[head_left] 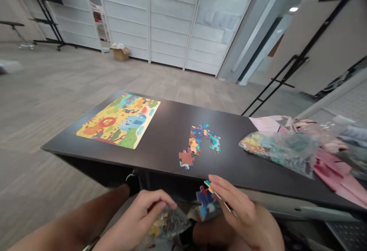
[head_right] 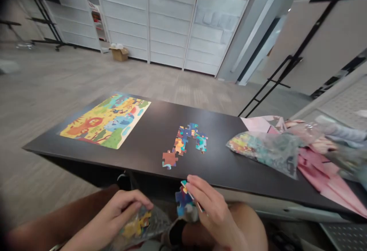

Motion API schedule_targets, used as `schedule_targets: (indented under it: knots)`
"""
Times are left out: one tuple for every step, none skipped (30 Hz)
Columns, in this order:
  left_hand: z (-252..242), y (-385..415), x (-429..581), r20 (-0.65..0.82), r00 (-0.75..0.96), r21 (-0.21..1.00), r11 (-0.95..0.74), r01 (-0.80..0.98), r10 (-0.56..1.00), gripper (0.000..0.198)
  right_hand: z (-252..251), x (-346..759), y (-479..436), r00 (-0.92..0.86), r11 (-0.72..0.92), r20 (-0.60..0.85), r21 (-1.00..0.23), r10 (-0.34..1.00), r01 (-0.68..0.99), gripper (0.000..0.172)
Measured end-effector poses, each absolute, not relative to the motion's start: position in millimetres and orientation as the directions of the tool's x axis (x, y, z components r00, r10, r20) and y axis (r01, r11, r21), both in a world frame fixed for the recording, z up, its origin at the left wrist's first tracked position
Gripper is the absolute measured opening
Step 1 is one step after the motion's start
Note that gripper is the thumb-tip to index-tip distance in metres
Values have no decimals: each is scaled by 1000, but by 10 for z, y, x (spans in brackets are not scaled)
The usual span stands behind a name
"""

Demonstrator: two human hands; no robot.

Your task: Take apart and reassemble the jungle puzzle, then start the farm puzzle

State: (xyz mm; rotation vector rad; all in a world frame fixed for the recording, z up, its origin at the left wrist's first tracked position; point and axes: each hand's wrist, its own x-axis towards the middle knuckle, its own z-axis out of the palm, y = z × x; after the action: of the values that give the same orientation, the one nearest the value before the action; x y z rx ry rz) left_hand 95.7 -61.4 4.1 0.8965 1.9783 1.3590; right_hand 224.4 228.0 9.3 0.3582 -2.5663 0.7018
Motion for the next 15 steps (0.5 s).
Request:
schedule_targets:
  knots:
    - [41, -590, 961, -70, -634, 966, 210, 148, 770, 32, 13, 2274, 2107, -858, 785, 503, -486, -108, -384, 58]
    - [28, -564, 968, -59, -651, 983, 157, 93, 756, 32, -85, 2296, 1914, -860, 721, 499, -557, -106, -412, 56]
    - [8, -540, 978, -55, -661, 992, 115, 49, 748, 32, -195, 2305, 1712, -862, 642, 493, -623, -122, -447, 51]
    - [-12, -521, 991, -56, -660, 995, 95, 23, 749, 31, -314, 2299, 1515, -870, 563, 474, -686, -134, -461, 44]
    - [-28, -508, 1004, -64, -649, 995, 100, 19, 758, 30, -434, 2278, 1334, -910, 502, 398, -768, -113, -398, 36]
    - [-38, -499, 1017, -75, -633, 992, 125, 34, 770, 30, -547, 2244, 1180, -960, 442, 280, -860, -12, -256, 30]
    - [-41, -491, 1025, -87, -617, 985, 159, 62, 782, 29, -645, 2199, 1060, -984, 364, 164, -923, 70, -127, 27]
    - [-40, -481, 1028, -95, -604, 977, 191, 96, 792, 29, -721, 2146, 976, -993, 286, 42, -958, 113, -8, 26]
    - [-36, -464, 1024, -99, -593, 967, 218, 132, 799, 28, -771, 2087, 929, -993, 226, -54, -971, 107, 77, 26]
    - [-31, -442, 1013, -95, -579, 957, 235, 172, 810, 26, -795, 2026, 916, -992, 199, -112, -972, 65, 123, 26]
    - [-29, -417, 993, -84, -556, 946, 242, 216, 827, 24, -795, 1965, 933, -989, 203, -145, -969, -12, 140, 28]
    - [-29, -393, 966, -72, -526, 933, 243, 264, 847, 24, -772, 1909, 972, -982, 230, -162, -964, -97, 137, 30]
    - [-32, -377, 933, -64, -492, 917, 245, 314, 868, 24, -730, 1863, 1025, -969, 266, -173, -956, -179, 121, 32]
    - [-39, -374, 895, -62, -462, 898, 251, 362, 885, 25, -673, 1832, 1086, -952, 299, -181, -949, -246, 103, 34]
    - [-47, -386, 852, -72, -447, 873, 273, 404, 892, 26, -607, 1822, 1144, -937, 328, -188, -941, -295, 85, 37]
